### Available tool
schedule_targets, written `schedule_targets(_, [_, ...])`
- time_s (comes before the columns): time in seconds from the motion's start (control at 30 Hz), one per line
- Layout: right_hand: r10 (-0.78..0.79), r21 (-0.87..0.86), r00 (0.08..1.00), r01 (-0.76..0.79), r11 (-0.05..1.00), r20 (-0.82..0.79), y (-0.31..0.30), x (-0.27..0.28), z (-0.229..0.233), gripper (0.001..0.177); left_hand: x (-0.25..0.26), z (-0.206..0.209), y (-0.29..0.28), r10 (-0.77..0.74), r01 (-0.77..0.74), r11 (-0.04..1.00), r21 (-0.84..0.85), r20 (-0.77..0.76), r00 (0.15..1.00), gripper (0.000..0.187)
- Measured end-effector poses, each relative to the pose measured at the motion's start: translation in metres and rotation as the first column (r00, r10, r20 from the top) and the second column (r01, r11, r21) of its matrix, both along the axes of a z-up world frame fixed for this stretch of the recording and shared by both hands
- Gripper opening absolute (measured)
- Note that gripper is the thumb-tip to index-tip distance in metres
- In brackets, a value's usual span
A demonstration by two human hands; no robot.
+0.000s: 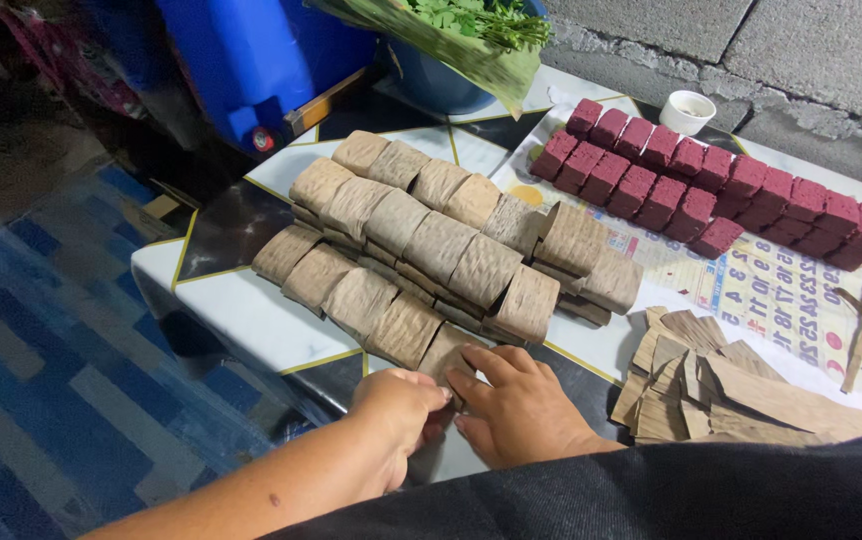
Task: The person wraps individual purple rectangular food blocks in dried leaves. They pick up a leaf, place a block on it, fold the leaf around the block, and set the wrapped item aside. The process is repeated for multiple blocks.
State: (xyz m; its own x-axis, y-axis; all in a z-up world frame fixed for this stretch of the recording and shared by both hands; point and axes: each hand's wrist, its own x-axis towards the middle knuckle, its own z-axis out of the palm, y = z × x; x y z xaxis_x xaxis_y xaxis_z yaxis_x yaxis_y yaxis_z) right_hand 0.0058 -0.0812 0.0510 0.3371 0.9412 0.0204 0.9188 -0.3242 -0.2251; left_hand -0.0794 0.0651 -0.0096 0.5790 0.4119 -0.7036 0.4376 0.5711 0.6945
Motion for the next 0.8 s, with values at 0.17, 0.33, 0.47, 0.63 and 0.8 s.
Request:
schedule_targets(0.17, [-0.043, -0.108, 0.999, 0.042, 0.993, -0.008, 0.004, 0.001, 0.003, 0.069, 0.005, 0.007, 0.002, 0.017, -0.015, 0.998, 0.058, -0.037, 0.999, 0.023])
schedule_targets(0.33, [-0.006, 0.228, 0.999, 0.014, 0.973, -0.037, -0.01, 0.012, 0.005, 0.044, 0.007, 0.026, 0.0, -0.078, 0.086, 0.993, 0.081, -0.096, 0.992, 0.017])
schedule_targets(0.47, [-0.146, 0.445, 0.989, 0.142, 0.884, -0.026, -0.032, 0.048, 0.012, 0.016, 0.014, 0.032, -0.008, -0.277, 0.277, 0.961, 0.003, -0.054, 0.959, 0.018])
schedule_targets(0.63, [-0.33, 0.486, 0.943, 0.307, 0.818, -0.04, -0.054, 0.098, 0.015, 0.015, 0.04, 0.025, -0.033, -0.351, 0.358, 0.929, -0.09, 0.087, 0.933, 0.021])
schedule_targets(0.8, [-0.416, 0.45, 0.909, 0.376, 0.81, -0.01, -0.065, 0.143, 0.011, 0.018, 0.067, 0.024, -0.06, -0.405, 0.428, 0.896, -0.12, 0.177, 0.897, 0.038])
